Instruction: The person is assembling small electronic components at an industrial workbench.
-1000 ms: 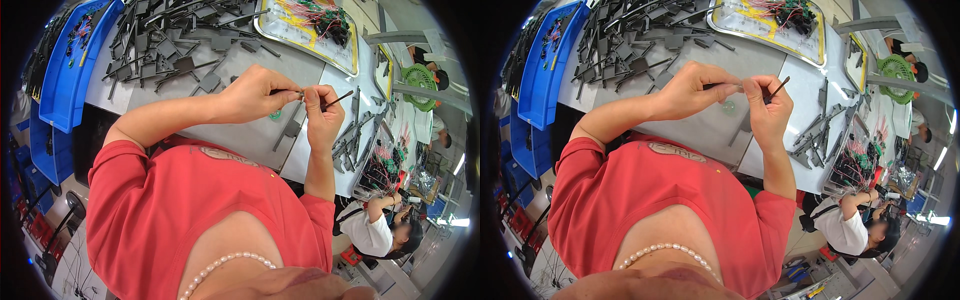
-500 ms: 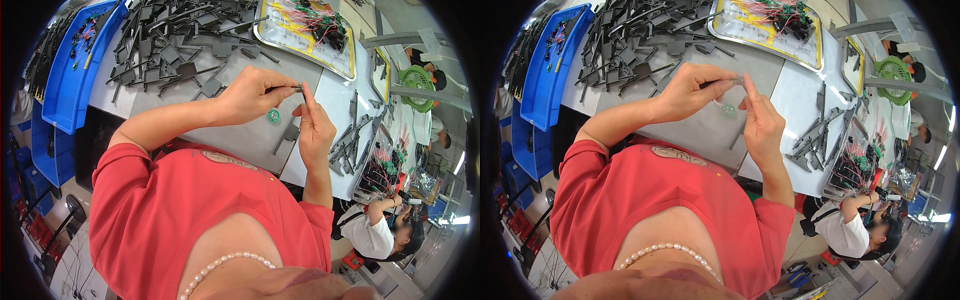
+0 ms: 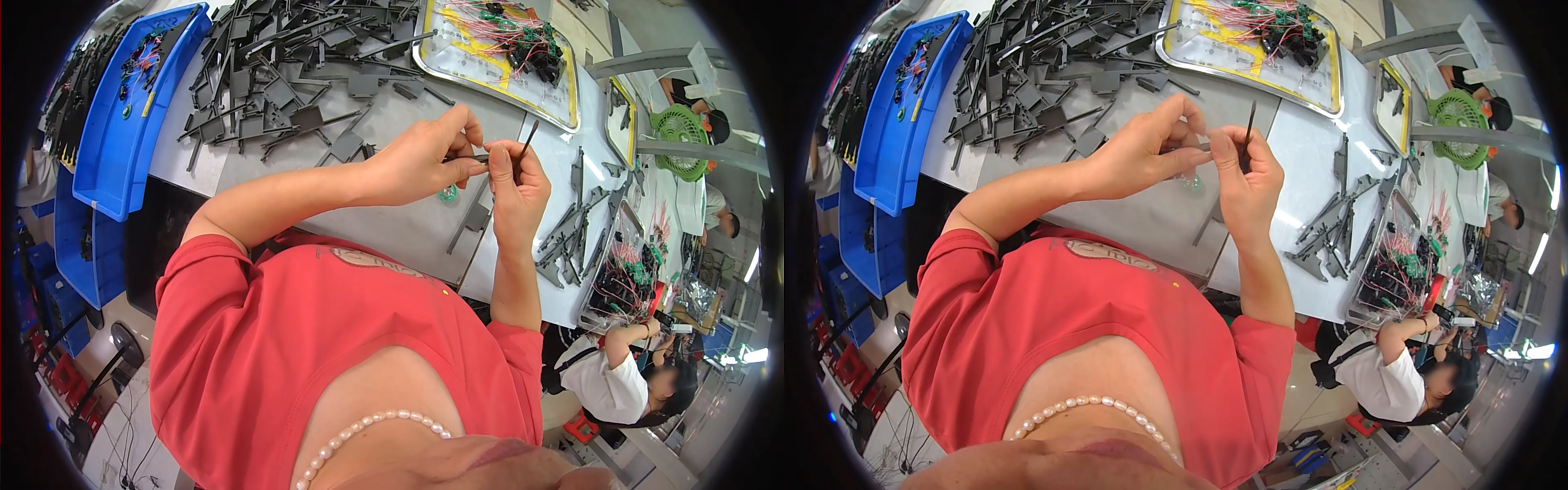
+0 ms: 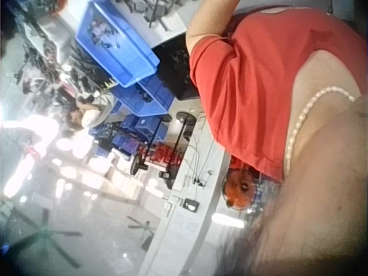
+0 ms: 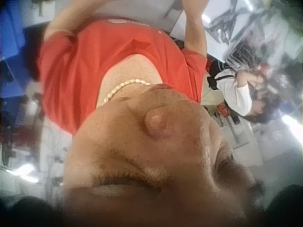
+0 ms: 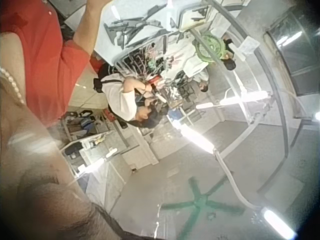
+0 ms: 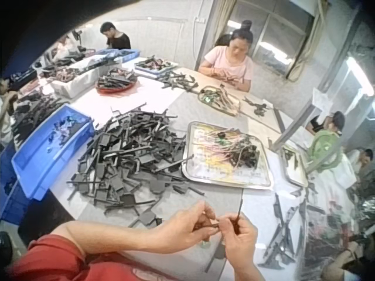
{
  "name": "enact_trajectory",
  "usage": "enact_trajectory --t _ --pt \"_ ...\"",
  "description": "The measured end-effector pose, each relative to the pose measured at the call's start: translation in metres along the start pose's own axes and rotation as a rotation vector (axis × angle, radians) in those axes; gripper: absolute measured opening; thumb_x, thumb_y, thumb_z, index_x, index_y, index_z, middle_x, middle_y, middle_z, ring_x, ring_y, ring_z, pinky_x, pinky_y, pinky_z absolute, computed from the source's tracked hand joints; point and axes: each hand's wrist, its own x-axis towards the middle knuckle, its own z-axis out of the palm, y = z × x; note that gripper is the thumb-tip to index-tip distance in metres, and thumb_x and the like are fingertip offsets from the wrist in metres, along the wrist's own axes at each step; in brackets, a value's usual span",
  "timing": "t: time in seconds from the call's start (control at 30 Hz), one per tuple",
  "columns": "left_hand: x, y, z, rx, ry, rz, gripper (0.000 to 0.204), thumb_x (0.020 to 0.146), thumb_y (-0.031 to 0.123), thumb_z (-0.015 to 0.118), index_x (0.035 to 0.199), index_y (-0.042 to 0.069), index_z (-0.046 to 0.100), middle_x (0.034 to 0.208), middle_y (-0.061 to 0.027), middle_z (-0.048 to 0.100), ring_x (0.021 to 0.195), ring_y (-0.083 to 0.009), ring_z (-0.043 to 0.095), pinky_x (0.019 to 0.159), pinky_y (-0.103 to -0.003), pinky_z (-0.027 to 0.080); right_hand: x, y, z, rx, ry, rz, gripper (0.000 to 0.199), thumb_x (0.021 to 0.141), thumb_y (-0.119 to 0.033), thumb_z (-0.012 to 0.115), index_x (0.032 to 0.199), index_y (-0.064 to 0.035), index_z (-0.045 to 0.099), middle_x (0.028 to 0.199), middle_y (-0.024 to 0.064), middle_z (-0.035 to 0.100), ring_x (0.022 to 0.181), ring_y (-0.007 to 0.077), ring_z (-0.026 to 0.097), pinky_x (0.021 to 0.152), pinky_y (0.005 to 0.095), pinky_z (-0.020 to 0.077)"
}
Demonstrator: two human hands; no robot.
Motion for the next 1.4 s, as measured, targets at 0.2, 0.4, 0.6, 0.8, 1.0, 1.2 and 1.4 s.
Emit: enact_trajectory --t 0.2,0.4,0.6,0.8,1.0,1.2,1.4 --pt "0.0 -0.005 -0.01 0.167 -0.099 0.039 0.02 0.088 0.011 0.054 0.102 -0.003 0.056 0.08 -0.0107 0.063 0.069 -0.0145 0.062 0.062 -0.027 0.05 0.01 -0.006 -0.01 0.132 0.003 0.055 0.023 0.087 -0.025 0.061 0.089 -0.0019 0.06 0.068 -0.0024 0.054 0.056 0.0015 0.04 0.049 0.0153 0.0296" --pt "-0.004 -0.008 -0.012 -0.188 -0.215 -0.112 0.024 0.092 0.011 0.046 0.11 -0.001 0.055 0.09 -0.0069 0.061 0.071 -0.0112 0.063 0.058 -0.025 0.052 0.011 -0.005 -0.007 0.33 0.032 0.123 0.025 0.087 -0.022 0.061 0.099 0.0002 0.06 0.067 -0.0026 0.052 0.054 0.0021 0.039 0.048 0.0157 0.0282" --pt "-0.005 -0.009 -0.016 -0.305 -0.268 -0.233 0.023 0.092 0.008 0.043 0.111 -0.002 0.052 0.092 -0.0054 0.06 0.078 -0.0113 0.064 0.057 -0.023 0.052 -0.004 -0.001 0.0 0.331 -0.063 0.273 0.034 0.086 -0.018 0.062 0.113 0.0008 0.056 0.069 -0.0047 0.05 0.057 0.0019 0.04 0.049 0.0162 0.0288" --pt "-0.005 -0.009 -0.015 -0.283 -0.265 -0.246 0.023 0.092 0.008 0.042 0.111 -0.001 0.052 0.094 -0.0053 0.06 0.081 -0.0119 0.064 0.059 -0.023 0.052 -0.008 0.0 0.0 0.245 -0.101 0.25 0.029 0.084 -0.012 0.063 0.11 -0.0001 0.059 0.068 -0.0089 0.044 0.059 0.0001 0.035 0.053 0.0152 0.026" --pt "-0.005 -0.007 -0.011 -0.265 -0.241 -0.244 0.023 0.092 0.008 0.042 0.111 -0.001 0.052 0.093 -0.0054 0.06 0.081 -0.0117 0.064 0.062 -0.023 0.051 -0.008 0.005 0.003 0.197 -0.084 0.195 0.023 0.081 -0.007 0.063 0.103 -0.0004 0.06 0.066 -0.0096 0.038 0.06 0.0005 0.033 0.054 0.0154 0.0266" --pt "-0.007 -0.001 -0.007 -0.19 -0.217 -0.215 0.024 0.09 0.006 0.043 0.113 0.0 0.051 0.096 -0.0056 0.059 0.081 -0.0112 0.062 0.065 -0.023 0.052 -0.007 0.009 0.006 0.183 -0.052 0.144 0.02 0.08 -0.006 0.063 0.099 -0.0008 0.061 0.065 -0.0094 0.037 0.06 0.0008 0.033 0.054 0.0159 0.0271" --pt "-0.009 -0.003 -0.013 -0.313 -0.279 -0.232 0.027 0.09 0.005 0.043 0.115 -0.001 0.05 0.098 -0.0067 0.059 0.084 -0.0115 0.062 0.068 -0.023 0.052 -0.003 0.001 -0.004 0.348 -0.164 0.272 0.023 0.083 -0.012 0.064 0.103 -0.0013 0.061 0.067 -0.009 0.045 0.059 0.0001 0.036 0.054 0.0148 0.0271"
